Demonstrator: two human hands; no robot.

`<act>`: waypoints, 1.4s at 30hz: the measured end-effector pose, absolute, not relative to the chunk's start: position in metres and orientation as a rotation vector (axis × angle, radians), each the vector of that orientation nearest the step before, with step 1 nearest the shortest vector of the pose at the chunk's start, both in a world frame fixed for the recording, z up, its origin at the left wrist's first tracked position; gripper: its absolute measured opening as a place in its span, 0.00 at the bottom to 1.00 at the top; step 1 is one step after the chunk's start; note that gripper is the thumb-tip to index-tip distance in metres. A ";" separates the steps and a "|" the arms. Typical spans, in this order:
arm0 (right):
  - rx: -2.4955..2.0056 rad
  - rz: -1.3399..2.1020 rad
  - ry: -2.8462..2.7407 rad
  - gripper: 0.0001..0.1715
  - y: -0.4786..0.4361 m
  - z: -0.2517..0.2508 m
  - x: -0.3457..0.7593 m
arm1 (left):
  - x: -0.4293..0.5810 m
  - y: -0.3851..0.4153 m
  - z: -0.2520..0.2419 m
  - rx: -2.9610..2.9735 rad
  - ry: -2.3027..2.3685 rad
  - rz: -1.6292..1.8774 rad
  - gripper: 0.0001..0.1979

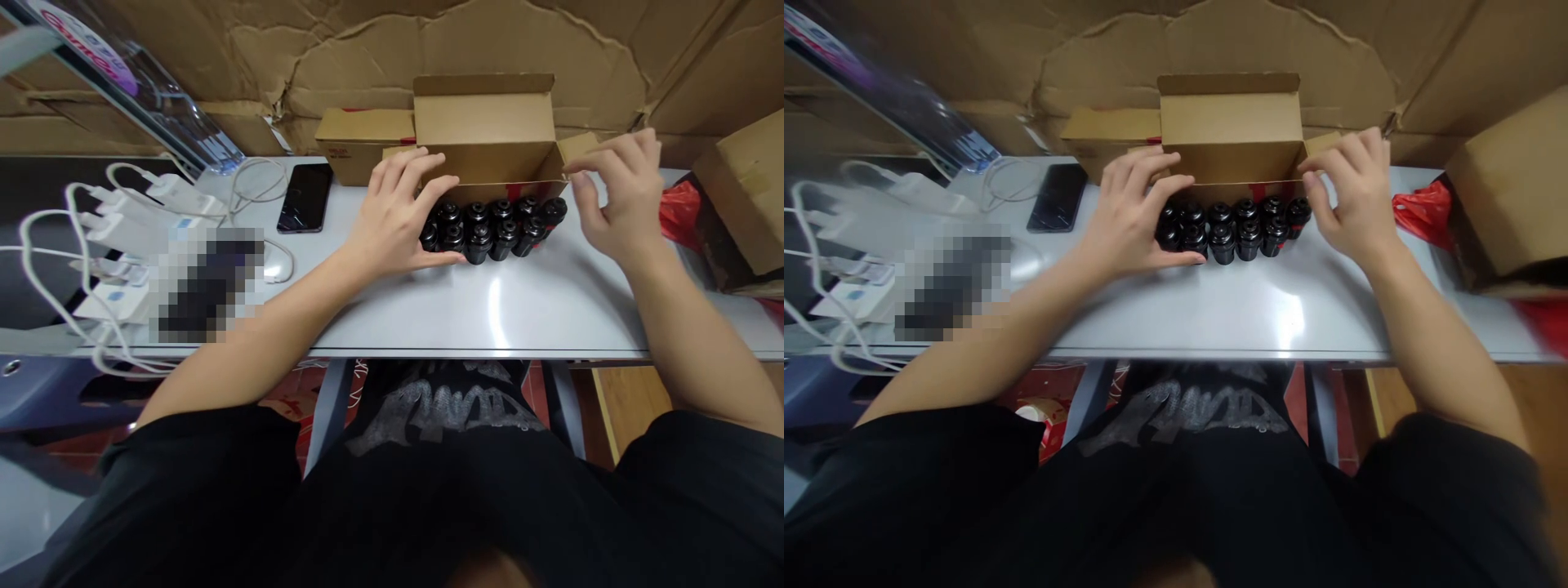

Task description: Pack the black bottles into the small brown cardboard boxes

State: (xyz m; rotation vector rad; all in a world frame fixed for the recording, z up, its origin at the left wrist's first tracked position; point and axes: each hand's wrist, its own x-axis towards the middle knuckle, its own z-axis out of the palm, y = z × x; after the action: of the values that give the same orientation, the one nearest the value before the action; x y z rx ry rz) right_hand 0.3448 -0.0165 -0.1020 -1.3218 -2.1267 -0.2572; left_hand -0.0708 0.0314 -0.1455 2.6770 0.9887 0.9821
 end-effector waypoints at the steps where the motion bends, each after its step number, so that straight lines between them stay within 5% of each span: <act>1: -1.318 -0.239 -2.100 0.39 -0.012 -0.102 0.352 | -0.073 0.033 -0.147 2.687 0.995 0.982 0.63; 7: -1.205 -0.299 -2.166 0.35 0.018 -0.116 0.378 | -0.073 0.039 -0.153 2.674 0.973 1.020 0.63; 14: -1.197 -0.096 -2.312 0.32 0.012 -0.115 0.373 | -0.092 0.067 -0.167 2.500 1.174 1.194 0.49; 20: -1.191 0.010 -2.249 0.34 0.015 -0.113 0.370 | -0.101 0.087 -0.173 2.208 1.231 1.154 0.50; 32: -1.310 -0.236 -2.171 0.22 -0.006 -0.091 0.368 | -0.089 0.073 -0.155 2.326 1.210 1.499 0.26; 35: -1.327 -0.038 -2.326 0.18 -0.018 -0.080 0.369 | -0.086 0.065 -0.152 2.418 1.177 1.473 0.24; 42: -1.609 -0.108 -2.513 0.30 -0.027 -0.081 0.359 | -0.080 0.051 -0.153 2.462 1.113 1.380 0.20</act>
State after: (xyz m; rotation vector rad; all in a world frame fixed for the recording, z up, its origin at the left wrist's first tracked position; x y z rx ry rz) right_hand 0.3593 -0.0273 -0.0807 -1.6089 -2.5128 -0.1076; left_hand -0.0803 0.0510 -0.1531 2.4617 1.1126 1.3804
